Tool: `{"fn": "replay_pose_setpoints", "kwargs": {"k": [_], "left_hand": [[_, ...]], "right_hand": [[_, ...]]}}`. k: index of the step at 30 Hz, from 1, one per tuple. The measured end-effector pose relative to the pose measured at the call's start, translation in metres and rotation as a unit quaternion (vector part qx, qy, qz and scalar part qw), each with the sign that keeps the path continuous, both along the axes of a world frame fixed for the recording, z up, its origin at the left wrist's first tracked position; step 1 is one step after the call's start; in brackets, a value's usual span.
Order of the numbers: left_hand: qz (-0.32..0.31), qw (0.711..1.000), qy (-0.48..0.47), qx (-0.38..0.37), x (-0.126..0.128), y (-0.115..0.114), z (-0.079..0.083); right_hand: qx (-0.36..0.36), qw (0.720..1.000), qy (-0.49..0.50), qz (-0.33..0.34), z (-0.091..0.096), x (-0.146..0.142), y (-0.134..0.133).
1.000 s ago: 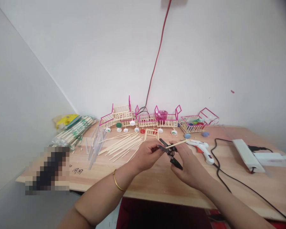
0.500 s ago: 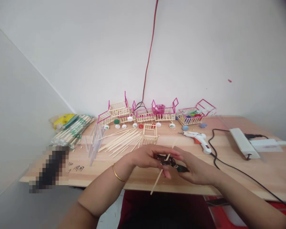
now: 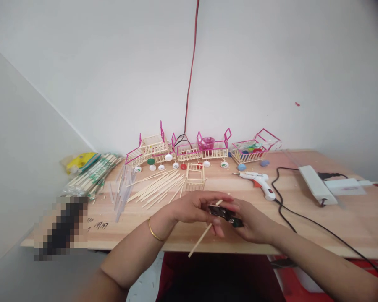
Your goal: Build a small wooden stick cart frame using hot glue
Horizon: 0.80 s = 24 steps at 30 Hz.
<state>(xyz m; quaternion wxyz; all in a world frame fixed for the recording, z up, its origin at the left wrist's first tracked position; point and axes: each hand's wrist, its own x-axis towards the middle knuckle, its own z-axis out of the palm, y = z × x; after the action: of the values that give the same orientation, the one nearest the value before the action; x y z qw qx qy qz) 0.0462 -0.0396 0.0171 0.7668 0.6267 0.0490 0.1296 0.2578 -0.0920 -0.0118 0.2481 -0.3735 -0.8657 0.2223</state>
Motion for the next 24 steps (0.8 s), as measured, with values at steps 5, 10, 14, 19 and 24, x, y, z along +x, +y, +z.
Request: {"fn": "replay_pose_setpoints", "kwargs": {"k": [5,10,14,19,24], "left_hand": [[0.054,0.998,0.023,0.007,-0.005,0.005,-0.001],[0.261,0.953,0.062,0.139,-0.036,0.022,0.02],[0.432,0.808,0.207,0.344,-0.063,0.04,0.026],[0.484,0.653,0.306,0.496,-0.077,0.054,0.013],[0.499,0.675,0.242,0.486,-0.063,0.047,0.018]], "right_hand": [[-0.011,0.999,-0.033,0.002,0.01,0.012,0.002],[-0.022,0.996,-0.065,-0.061,0.011,0.027,0.0],[0.048,0.981,-0.132,-0.137,-0.002,0.032,0.005],[0.087,0.955,-0.19,-0.209,-0.019,0.031,0.019],[0.103,0.949,-0.195,-0.226,-0.025,0.031,0.036]]}}
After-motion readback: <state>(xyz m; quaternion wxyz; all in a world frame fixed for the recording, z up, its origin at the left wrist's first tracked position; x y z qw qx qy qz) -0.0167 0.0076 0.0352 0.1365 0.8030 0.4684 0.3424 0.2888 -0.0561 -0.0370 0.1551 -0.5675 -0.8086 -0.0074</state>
